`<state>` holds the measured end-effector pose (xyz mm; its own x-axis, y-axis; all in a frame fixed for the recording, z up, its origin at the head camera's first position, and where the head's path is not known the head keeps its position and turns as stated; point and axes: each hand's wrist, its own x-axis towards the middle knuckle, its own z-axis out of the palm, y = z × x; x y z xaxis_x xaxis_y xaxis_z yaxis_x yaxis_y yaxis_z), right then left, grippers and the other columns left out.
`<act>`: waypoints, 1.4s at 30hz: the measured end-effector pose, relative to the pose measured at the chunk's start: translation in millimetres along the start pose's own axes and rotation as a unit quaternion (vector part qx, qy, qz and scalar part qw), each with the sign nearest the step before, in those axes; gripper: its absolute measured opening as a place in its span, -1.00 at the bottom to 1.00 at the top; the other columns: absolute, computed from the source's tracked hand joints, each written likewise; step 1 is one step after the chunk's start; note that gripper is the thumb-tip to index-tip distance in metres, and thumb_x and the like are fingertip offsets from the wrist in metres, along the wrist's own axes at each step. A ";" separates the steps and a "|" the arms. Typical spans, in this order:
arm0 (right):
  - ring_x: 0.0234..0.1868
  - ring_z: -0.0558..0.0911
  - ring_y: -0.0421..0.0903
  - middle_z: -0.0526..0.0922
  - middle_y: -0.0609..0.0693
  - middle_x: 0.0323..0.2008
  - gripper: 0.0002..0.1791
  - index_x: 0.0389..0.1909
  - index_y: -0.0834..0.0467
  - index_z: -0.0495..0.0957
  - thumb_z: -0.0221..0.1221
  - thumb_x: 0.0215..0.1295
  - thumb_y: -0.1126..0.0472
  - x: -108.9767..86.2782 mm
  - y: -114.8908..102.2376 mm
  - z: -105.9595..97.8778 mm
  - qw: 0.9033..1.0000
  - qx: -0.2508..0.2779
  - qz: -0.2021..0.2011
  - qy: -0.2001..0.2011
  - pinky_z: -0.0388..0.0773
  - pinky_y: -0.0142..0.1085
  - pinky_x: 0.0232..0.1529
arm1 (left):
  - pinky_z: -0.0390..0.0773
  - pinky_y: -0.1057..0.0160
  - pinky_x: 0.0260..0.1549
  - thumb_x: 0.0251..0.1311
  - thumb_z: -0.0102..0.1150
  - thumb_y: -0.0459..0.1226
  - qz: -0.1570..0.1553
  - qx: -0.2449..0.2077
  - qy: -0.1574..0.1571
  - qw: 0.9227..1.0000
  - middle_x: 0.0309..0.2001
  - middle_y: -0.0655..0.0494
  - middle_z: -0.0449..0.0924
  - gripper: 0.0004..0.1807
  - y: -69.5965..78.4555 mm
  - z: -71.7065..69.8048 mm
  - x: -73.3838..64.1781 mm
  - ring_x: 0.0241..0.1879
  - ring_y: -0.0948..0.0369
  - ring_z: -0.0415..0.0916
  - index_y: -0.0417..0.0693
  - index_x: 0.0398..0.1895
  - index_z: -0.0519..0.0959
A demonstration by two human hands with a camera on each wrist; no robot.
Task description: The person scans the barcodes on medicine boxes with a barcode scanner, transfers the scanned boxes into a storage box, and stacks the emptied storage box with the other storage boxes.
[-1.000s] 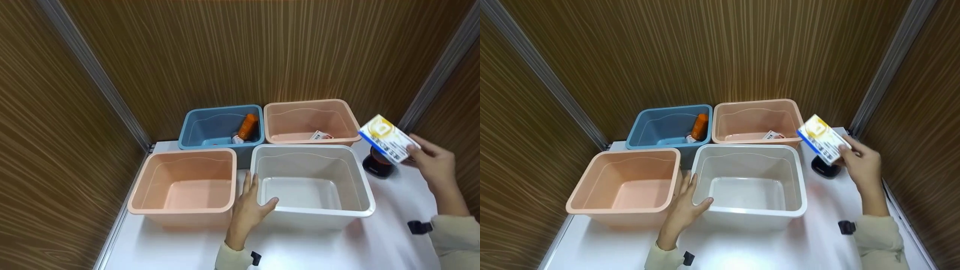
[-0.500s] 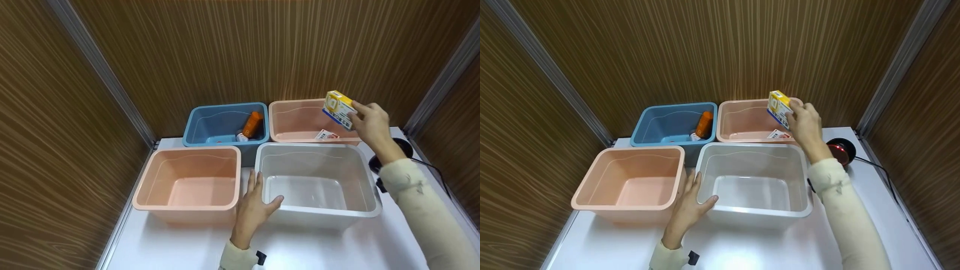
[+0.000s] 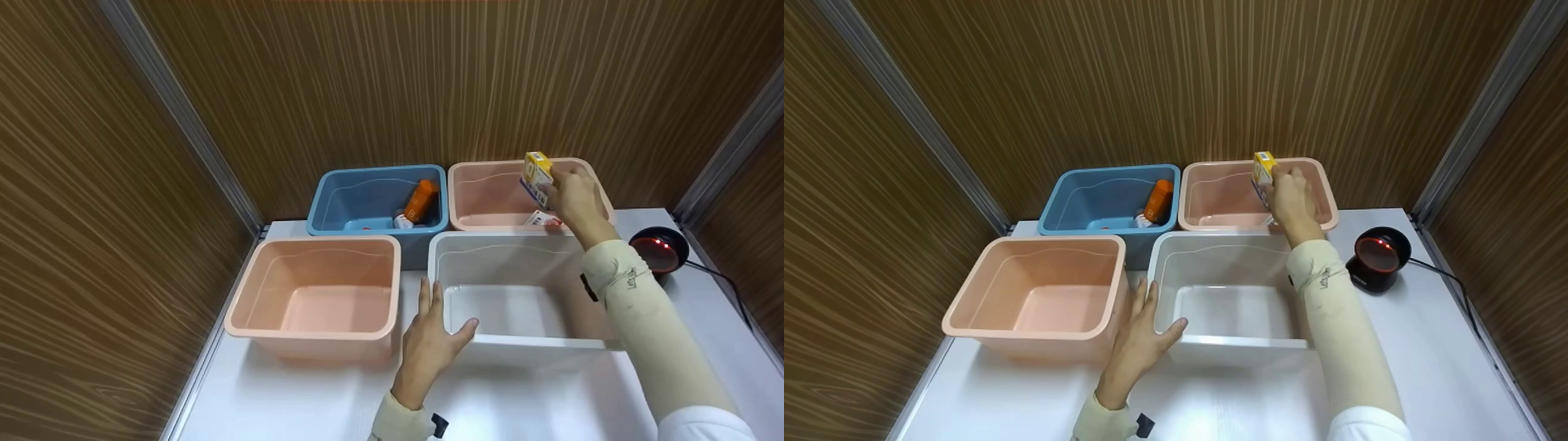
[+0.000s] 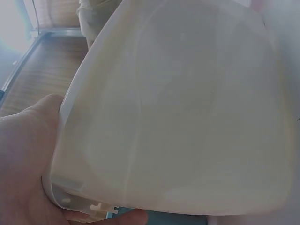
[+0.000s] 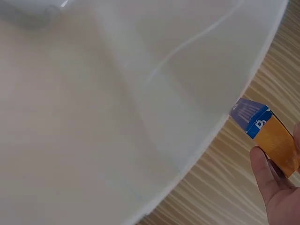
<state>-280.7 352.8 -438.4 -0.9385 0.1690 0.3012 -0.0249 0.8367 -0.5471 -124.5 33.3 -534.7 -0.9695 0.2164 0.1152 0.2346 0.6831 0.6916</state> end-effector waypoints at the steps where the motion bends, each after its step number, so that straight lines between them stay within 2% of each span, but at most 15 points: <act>1: 0.15 0.43 0.39 0.42 0.43 0.13 -0.69 0.10 0.34 0.54 0.20 0.45 0.27 0.4 0.3 3.0 1.000 0.001 0.000 -0.002 0.43 0.23 0.13 | 0.60 0.00 -0.11 0.21 0.16 0.33 -0.001 0.000 -0.001 1.000 0.63 0.02 -0.21 0.08 -0.4 0.1 -0.1 0.24 -0.12 0.45 -0.05 0.62 0.05; 5: 0.06 0.46 0.37 0.42 0.39 0.01 -0.60 0.24 0.32 0.49 0.18 0.47 0.25 -0.7 1.7 10.7 1.000 0.003 0.014 -0.011 0.46 0.23 0.05 | 0.60 0.00 -0.09 0.21 0.16 0.33 -0.002 -0.001 -0.004 1.000 0.63 0.02 -0.21 0.08 -0.8 0.1 0.0 0.24 -0.11 0.45 -0.05 0.62 0.05; 10: 0.07 0.49 0.34 0.47 0.39 0.06 -0.49 0.35 0.32 0.43 0.19 0.49 0.16 -3.6 5.4 14.0 0.999 0.013 0.025 -0.032 0.47 0.21 0.06 | 0.60 0.00 -0.08 0.21 0.16 0.33 -0.004 0.001 -0.006 1.000 0.63 0.02 -0.21 0.08 -1.3 1.0 -0.6 0.25 -0.12 0.44 -0.04 0.62 0.04; 13: 0.00 0.52 0.28 0.42 0.44 0.26 -0.29 0.44 0.30 0.33 0.23 0.45 -0.02 -5.7 7.4 14.2 0.996 0.026 0.043 -0.079 0.54 0.13 0.00 | 0.61 0.00 -0.09 0.21 0.15 0.33 -0.005 0.004 -0.006 1.000 0.63 0.02 -0.20 0.08 -2.0 1.6 -1.1 0.24 -0.12 0.46 -0.03 0.62 0.05; 16: 0.05 0.47 0.29 0.23 0.49 0.39 -0.06 0.53 0.31 0.15 0.21 0.38 -0.21 -7.0 9.4 13.0 0.988 0.014 0.050 -0.148 0.52 0.12 0.03 | 0.60 0.00 -0.10 0.21 0.15 0.34 -0.005 0.004 -0.006 1.000 0.63 0.03 -0.20 0.07 -3.4 1.4 -1.6 0.23 -0.12 0.47 -0.02 0.62 0.05; 17: 0.11 0.43 0.33 0.13 0.52 0.42 0.01 0.56 0.30 0.07 0.18 0.37 -0.27 -7.6 9.6 12.0 0.984 0.007 0.051 -0.170 0.49 0.16 0.08 | 0.60 0.00 -0.10 0.21 0.15 0.34 -0.005 0.004 -0.006 1.000 0.63 0.04 -0.21 0.07 -3.9 0.9 -1.5 0.23 -0.12 0.46 -0.02 0.63 0.05; 19: 0.19 0.37 0.40 0.12 0.56 0.40 0.07 0.57 0.31 0.00 0.16 0.35 -0.33 -8.7 9.7 9.4 0.978 -0.004 0.038 -0.205 0.38 0.23 0.17 | 0.59 -0.02 -0.08 0.21 0.14 0.34 -0.006 0.003 -0.007 1.000 0.63 0.04 -0.21 0.07 -4.7 0.3 -1.1 0.23 -0.12 0.46 -0.01 0.63 0.05; 22: 0.34 0.21 0.48 -0.02 0.57 0.45 0.11 0.60 0.27 -0.10 0.14 0.35 -0.36 -12.2 7.4 3.9 0.972 -0.016 0.025 -0.232 0.21 0.30 0.27 | 0.59 -0.04 -0.07 0.22 0.13 0.33 -0.001 0.004 -0.009 1.000 0.63 0.03 -0.22 0.07 -6.3 -0.3 0.1 0.25 -0.13 0.44 -0.03 0.63 0.05; 26: 0.44 -0.05 0.54 -0.21 0.51 0.50 0.10 0.63 0.16 -0.13 0.12 0.35 -0.38 -20.5 1.6 -4.7 0.973 -0.049 0.013 -0.227 -0.09 0.37 0.36 | 0.59 -0.02 -0.10 0.24 0.12 0.33 0.005 0.009 -0.013 1.000 0.63 0.01 -0.23 0.06 -8.9 -1.0 2.2 0.26 -0.13 0.44 -0.05 0.63 0.04; 29: 0.43 -0.11 0.59 -0.17 0.50 0.51 0.04 0.63 0.10 -0.08 0.10 0.36 -0.37 -27.0 -2.4 -10.7 0.974 -0.086 -0.006 -0.209 -0.20 0.46 0.32 | 0.60 -0.02 -0.11 0.24 0.09 0.34 0.005 0.015 -0.017 1.000 0.63 0.02 -0.24 0.06 -10.5 -2.3 4.7 0.25 -0.12 0.44 -0.03 0.63 0.02; 32: 0.44 -0.12 0.59 -0.19 0.50 0.51 0.00 0.63 0.07 -0.07 0.11 0.38 -0.34 -33.4 -4.8 -16.9 0.974 -0.112 -0.025 -0.195 -0.18 0.49 0.29 | 0.60 -0.03 -0.12 0.24 0.07 0.36 0.006 0.019 -0.019 1.000 0.63 0.02 -0.25 0.06 -12.0 -3.7 8.0 0.26 -0.13 0.44 -0.02 0.63 0.02; 36: 0.46 -0.18 0.56 -0.32 0.48 0.53 0.02 0.64 0.03 -0.08 0.09 0.37 -0.37 -44.3 -8.8 -26.8 0.972 -0.142 -0.042 -0.182 -0.19 0.51 0.27 | 0.60 -0.06 -0.07 0.26 0.05 0.36 0.008 0.020 -0.026 0.999 0.64 0.02 -0.27 0.06 -14.5 -5.8 12.2 0.29 -0.17 0.40 -0.01 0.64 0.01; 42: 0.45 -0.11 0.56 -0.37 0.43 0.54 -0.01 0.64 0.00 -0.06 0.11 0.37 -0.35 -69.9 -9.7 -44.9 0.973 -0.164 -0.075 -0.145 -0.18 0.51 0.26 | 0.57 -0.10 -0.01 0.27 0.04 0.35 0.001 0.022 -0.042 0.999 0.64 0.03 -0.32 0.05 -12.8 -9.1 12.8 0.33 -0.20 0.35 0.01 0.64 -0.02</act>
<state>-199.5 356.3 -419.1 -0.9915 -0.0828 0.1003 -0.1034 0.9698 -0.2211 -140.6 21.0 -535.6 -0.9601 0.2744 0.0540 0.2408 0.7129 0.6586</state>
